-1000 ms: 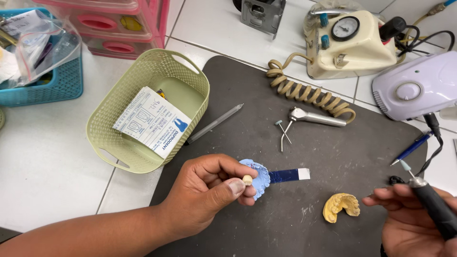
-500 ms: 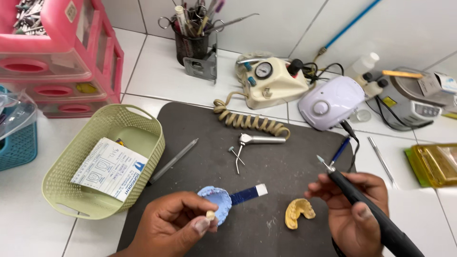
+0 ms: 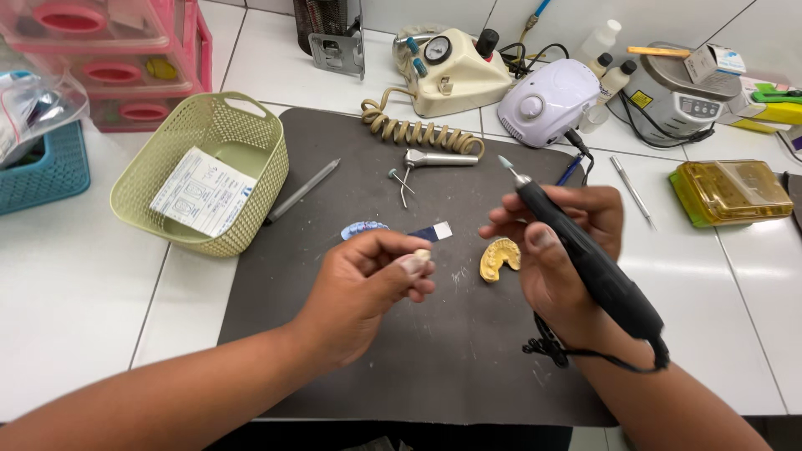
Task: The person uses a rotary handpiece to grind and shape a small artificial tooth, then repeatedly places it into a yellow dental cast and aligns it with a blue opposing cast to check fit. The person also uses a red abrasive strip to smooth the tooth and continues to test the occlusion between the two casts.
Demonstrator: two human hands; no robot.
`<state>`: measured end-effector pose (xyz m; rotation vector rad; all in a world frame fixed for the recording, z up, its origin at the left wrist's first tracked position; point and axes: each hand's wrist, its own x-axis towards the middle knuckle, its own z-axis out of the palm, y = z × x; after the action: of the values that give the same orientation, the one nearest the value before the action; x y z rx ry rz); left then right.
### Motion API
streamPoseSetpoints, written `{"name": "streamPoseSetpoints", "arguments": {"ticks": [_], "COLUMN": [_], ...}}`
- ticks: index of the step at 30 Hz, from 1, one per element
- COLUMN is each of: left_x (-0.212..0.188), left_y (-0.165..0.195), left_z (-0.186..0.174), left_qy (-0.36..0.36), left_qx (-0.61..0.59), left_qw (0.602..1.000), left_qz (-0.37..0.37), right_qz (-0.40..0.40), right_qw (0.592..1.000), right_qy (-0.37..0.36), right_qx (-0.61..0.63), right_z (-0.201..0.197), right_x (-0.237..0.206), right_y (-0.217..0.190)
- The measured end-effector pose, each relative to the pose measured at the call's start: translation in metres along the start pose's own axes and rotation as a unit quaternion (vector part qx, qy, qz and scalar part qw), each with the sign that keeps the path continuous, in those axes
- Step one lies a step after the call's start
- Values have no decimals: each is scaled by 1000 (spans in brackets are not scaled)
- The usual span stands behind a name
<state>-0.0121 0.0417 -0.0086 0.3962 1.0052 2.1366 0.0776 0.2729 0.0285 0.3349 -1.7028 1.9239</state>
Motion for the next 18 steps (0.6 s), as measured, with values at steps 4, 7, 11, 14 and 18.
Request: {"name": "streamPoseSetpoints", "arguments": {"ticks": [4,7,11,14,18], "left_x": [18,25,22,20,14], "left_y": [-12,-12,-11,-13,-13], "left_z": [15,9,-6,-10,-10], "left_qy": [-15,-8,-22,-40,-68], "left_qx": [-50,-61,-52,-25,-4], "left_qw": [999,998,998,999,998], "left_qz": [-5,-3,2,-3,2], "right_qz": [14,45,58,54,53], "right_qw": [996,987,980,985,993], "right_qy": [-10,17,30,18,-39], "right_qx": [93,156,190,165,94], "right_z": [6,7,8,17,26], "right_x": [1,-7,-13,-14,-18], "right_y": [11,20,22,17,3]}}
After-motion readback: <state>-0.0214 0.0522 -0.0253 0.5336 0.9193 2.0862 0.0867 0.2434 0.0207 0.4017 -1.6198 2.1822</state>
